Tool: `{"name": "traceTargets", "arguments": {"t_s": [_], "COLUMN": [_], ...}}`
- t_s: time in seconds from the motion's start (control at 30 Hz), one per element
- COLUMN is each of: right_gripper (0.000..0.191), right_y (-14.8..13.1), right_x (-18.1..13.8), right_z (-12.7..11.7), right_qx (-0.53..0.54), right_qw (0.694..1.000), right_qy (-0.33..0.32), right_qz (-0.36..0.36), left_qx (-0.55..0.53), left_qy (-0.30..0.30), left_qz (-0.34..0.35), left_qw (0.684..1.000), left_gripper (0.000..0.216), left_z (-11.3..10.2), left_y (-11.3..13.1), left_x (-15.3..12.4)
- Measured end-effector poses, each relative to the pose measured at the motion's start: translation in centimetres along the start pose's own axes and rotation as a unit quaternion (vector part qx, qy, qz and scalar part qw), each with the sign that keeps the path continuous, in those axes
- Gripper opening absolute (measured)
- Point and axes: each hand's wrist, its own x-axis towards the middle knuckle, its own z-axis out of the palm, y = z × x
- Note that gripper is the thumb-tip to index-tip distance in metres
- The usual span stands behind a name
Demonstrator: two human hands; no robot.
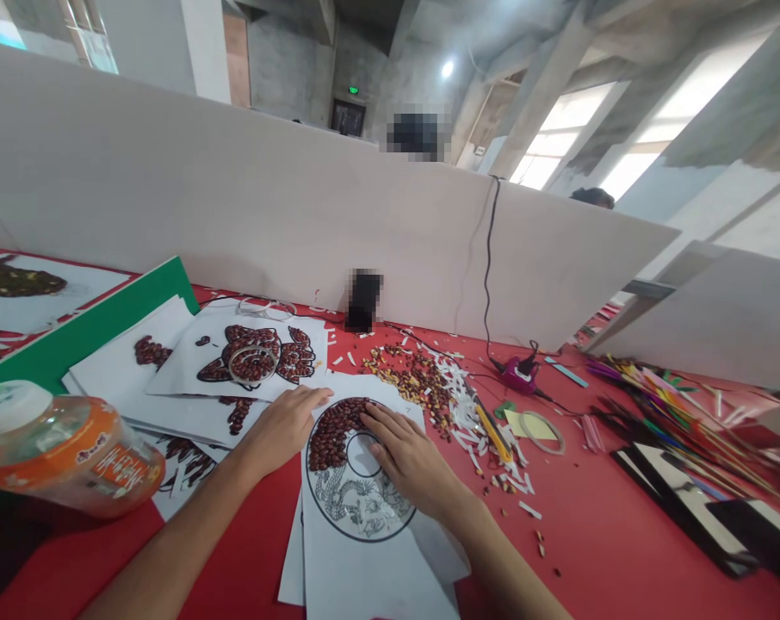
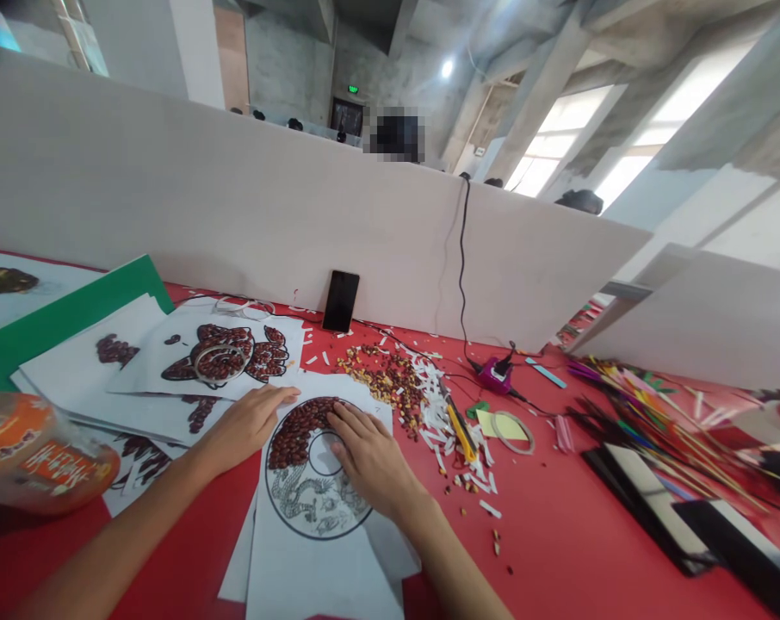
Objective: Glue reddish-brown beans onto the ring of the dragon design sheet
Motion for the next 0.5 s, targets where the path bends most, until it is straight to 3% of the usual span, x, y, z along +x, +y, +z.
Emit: {"name": "traceTargets", "arguments": {"t_s": [0.17,0.5], "right_gripper": [0.056,0.052], "right_y": [0.2,0.2], "right_x": [0.1,0.4], "right_z": [0.7,1.2], "right_qx": [0.014,0.002], "right_qw": [1.0,0.999], "right_qy": [0.008,-0.019], "right_qz": [0.011,0.028], "left_qx": [0.004,0.02], "left_qy": [-0.008,-0.011], "left_qz": [0.0,0.003], "left_qw": [1.0,1.0], "left_gripper": [0.052,0.049], "left_z": [-0.1,-0.1], "left_y": [0.1,0.1], "left_x": [0.1,0.1]}}
